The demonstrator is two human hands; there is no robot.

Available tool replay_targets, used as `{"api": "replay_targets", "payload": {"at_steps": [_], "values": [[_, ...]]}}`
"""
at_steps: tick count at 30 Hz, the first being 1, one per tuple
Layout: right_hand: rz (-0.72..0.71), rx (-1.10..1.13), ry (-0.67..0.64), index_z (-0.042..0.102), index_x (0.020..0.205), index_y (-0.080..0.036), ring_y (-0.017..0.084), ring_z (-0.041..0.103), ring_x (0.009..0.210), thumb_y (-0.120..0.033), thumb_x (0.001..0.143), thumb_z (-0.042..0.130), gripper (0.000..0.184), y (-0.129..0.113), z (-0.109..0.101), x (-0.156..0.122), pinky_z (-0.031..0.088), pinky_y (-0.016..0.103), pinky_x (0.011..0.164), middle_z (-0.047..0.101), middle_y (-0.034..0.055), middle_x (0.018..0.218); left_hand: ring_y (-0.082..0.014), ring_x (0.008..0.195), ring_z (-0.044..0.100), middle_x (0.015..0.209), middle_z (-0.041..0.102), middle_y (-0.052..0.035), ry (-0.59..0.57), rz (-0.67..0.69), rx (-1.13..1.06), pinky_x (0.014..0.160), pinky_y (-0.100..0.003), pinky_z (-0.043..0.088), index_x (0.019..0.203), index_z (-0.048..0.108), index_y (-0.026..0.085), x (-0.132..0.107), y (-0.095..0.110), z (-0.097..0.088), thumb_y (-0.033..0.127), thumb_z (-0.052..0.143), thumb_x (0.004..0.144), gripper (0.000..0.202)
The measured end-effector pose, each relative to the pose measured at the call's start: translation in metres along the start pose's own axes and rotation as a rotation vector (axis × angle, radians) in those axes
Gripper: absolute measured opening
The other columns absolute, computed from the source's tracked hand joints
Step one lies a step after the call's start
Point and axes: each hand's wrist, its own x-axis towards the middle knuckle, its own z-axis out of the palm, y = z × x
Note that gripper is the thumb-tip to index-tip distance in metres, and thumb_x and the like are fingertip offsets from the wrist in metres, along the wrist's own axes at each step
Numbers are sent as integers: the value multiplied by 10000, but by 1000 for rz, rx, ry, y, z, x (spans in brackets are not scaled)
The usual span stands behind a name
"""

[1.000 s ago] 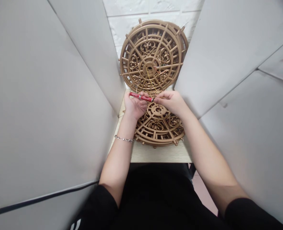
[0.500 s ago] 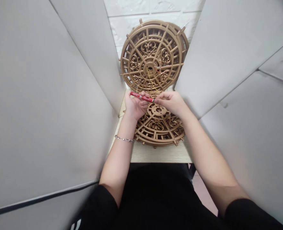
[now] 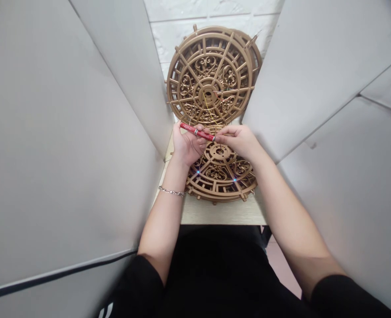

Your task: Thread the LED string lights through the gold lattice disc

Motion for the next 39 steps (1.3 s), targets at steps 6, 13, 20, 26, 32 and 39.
{"api": "replay_targets", "payload": {"at_steps": [6, 13, 20, 26, 32, 39], "values": [[-5, 15, 20, 690, 729, -158, 121, 545, 671, -348, 611, 674, 225, 3, -3, 2, 424, 268, 651, 648, 21, 727, -98, 460, 553, 666, 619, -66, 41, -91, 88, 366, -170, 374, 745, 563, 146, -3, 7, 1, 609, 163, 799, 614], [32, 0, 48, 687, 711, -154, 113, 530, 617, -355, 607, 674, 227, 7, -3, 2, 424, 274, 624, 640, 15, 676, -192, 610, 641, 680, 646, -97, 18, -174, 169, 364, -197, 388, 816, 617, 136, -2, 10, -2, 689, 134, 747, 738], [-1, 18, 48, 676, 711, -155, 111, 538, 639, -330, 618, 668, 198, 10, -3, 4, 423, 266, 640, 644, 13, 694, -210, 667, 650, 675, 647, -107, 18, -159, 142, 457, -248, 469, 844, 627, 122, 1, 8, -6, 678, 152, 754, 737], [52, 38, 44, 633, 723, -153, 87, 487, 554, -358, 625, 670, 231, 13, -1, 4, 382, 228, 525, 580, -7, 607, -212, 659, 648, 617, 622, -99, 51, -147, 121, 425, -240, 470, 866, 620, 105, 6, 8, -10, 670, 179, 759, 724], [41, 117, 77, 588, 719, -163, 85, 510, 579, -311, 653, 647, 172, 10, 1, 3, 391, 229, 548, 578, -12, 633, -205, 667, 652, 646, 630, -114, 49, -118, 125, 444, -241, 491, 865, 616, 94, 8, 7, -11, 655, 175, 771, 719], [-37, 44, 47, 626, 686, -160, 85, 484, 585, -332, 669, 628, 173, 3, -2, 1, 369, 229, 542, 568, -12, 623, -204, 723, 656, 711, 651, -139, 57, -93, 88, 473, -232, 508, 941, 606, 67, 7, 8, -13, 604, 169, 810, 704]]}}
